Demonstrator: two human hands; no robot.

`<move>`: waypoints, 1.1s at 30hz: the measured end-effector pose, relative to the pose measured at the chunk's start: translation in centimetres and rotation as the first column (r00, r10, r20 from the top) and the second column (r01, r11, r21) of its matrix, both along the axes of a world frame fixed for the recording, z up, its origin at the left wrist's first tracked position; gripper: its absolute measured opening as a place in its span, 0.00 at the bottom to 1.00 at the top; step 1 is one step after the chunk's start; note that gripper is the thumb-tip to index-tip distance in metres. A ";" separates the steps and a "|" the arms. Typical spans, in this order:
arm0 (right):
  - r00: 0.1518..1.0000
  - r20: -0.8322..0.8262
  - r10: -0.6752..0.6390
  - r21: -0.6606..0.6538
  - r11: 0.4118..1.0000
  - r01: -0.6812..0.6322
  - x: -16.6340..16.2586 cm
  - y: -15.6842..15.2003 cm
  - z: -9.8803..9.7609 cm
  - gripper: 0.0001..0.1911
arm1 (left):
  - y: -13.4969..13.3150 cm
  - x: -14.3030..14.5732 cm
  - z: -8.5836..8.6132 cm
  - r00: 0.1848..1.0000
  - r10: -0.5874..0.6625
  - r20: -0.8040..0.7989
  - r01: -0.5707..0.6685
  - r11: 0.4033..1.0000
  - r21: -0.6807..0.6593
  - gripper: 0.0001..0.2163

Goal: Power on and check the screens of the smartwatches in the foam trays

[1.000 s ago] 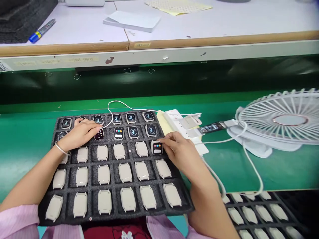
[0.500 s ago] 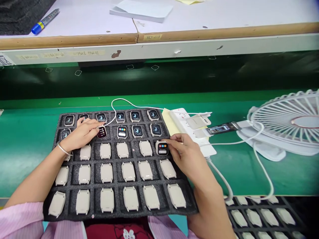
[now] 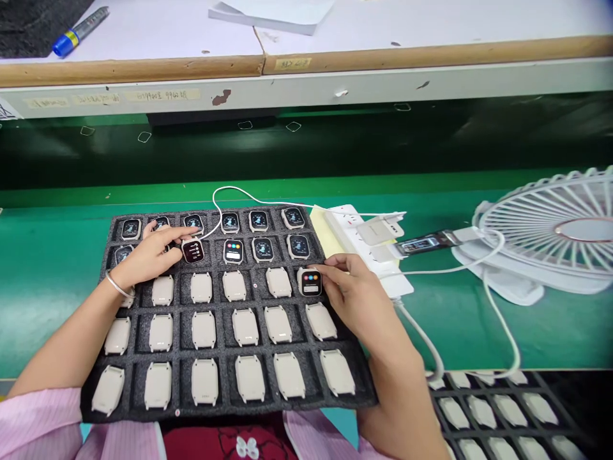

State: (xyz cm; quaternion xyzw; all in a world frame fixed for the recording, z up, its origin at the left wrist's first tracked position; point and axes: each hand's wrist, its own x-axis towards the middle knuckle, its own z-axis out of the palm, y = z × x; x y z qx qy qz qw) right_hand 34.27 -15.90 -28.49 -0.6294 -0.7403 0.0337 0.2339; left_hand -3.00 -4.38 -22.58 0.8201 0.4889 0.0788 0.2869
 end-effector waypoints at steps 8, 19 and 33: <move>1.000 -0.019 0.021 -0.006 1.000 -0.021 0.1 0.0 0.2 0.16 | 0.1 -0.1 0.4 0.998 -0.062 -0.021 0.062 0.998 0.006 0.24; 1.000 -0.026 -0.008 0.021 1.000 0.008 -0.1 -0.1 -0.2 0.16 | -0.6 1.3 0.0 0.998 -0.006 -0.070 0.016 0.991 0.132 0.18; 1.000 0.002 0.024 0.062 0.998 -0.024 -0.2 -0.1 0.1 0.15 | -0.4 0.6 0.6 0.995 -0.083 -0.047 0.085 0.996 0.041 0.24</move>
